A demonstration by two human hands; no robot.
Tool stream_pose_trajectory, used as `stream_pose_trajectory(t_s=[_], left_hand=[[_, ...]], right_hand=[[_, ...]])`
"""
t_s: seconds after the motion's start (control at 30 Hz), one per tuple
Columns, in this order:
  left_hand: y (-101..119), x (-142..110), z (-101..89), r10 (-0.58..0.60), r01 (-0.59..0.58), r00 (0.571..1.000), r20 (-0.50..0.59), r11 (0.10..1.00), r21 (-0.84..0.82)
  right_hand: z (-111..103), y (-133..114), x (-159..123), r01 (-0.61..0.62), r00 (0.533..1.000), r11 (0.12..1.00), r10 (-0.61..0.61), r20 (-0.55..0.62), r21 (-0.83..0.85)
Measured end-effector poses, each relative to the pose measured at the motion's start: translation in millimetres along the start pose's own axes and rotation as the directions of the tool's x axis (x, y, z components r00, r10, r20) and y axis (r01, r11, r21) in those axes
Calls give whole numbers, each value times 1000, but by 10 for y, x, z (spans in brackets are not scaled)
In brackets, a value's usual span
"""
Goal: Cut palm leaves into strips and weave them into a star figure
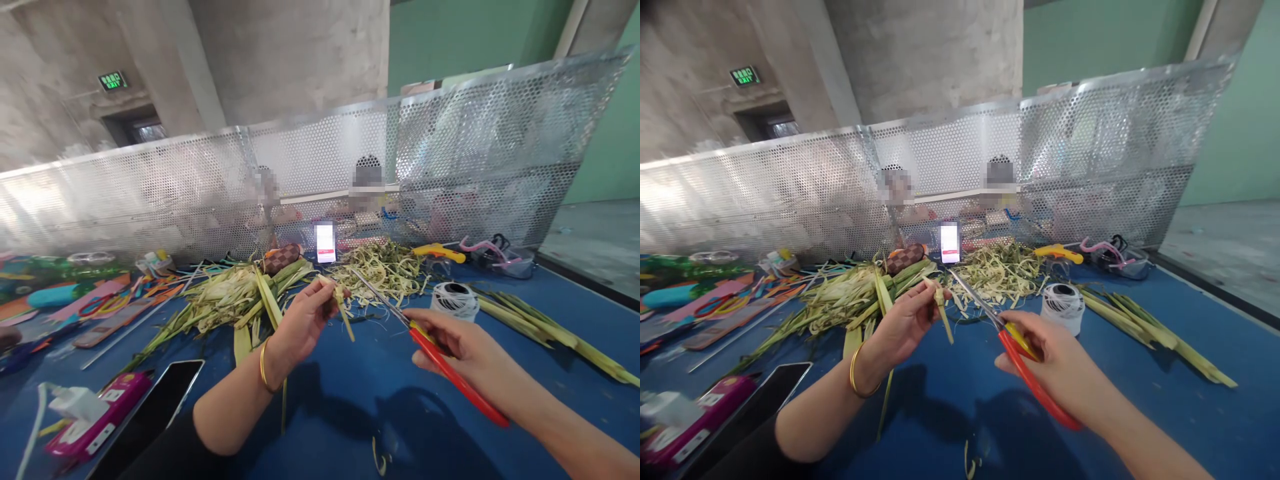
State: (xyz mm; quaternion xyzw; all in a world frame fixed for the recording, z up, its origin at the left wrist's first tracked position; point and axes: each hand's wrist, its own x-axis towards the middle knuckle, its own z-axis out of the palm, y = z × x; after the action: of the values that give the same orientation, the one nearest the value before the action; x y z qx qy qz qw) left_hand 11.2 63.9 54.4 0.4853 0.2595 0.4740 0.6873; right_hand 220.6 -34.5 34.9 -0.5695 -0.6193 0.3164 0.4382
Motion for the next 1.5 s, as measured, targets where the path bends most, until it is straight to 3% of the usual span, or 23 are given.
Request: stream_pose_trajectory(t_s=[0.13, 0.37, 0.63, 1.13, 1.5], left_hand=[[2, -18, 12, -100, 102, 995, 23, 987, -127], [5, -12, -3, -127, 158, 982, 142, 958, -239], [-62, -17, 13, -168, 195, 980, 109, 924, -328], [-130, -41, 33, -190, 227, 972, 137, 912, -343], [-107, -50, 42, -198, 237, 969, 147, 913, -332]], right_hand=[[5, 12, 1, 20, 1000, 996, -20, 4, 86], [22, 6, -24, -5, 995, 999, 0, 98, 47], [82, -62, -73, 59, 989, 994, -45, 143, -97], [168, -64, -90, 56, 973, 998, -61, 221, 30], [187, 12, -77, 104, 986, 994, -106, 128, 27]])
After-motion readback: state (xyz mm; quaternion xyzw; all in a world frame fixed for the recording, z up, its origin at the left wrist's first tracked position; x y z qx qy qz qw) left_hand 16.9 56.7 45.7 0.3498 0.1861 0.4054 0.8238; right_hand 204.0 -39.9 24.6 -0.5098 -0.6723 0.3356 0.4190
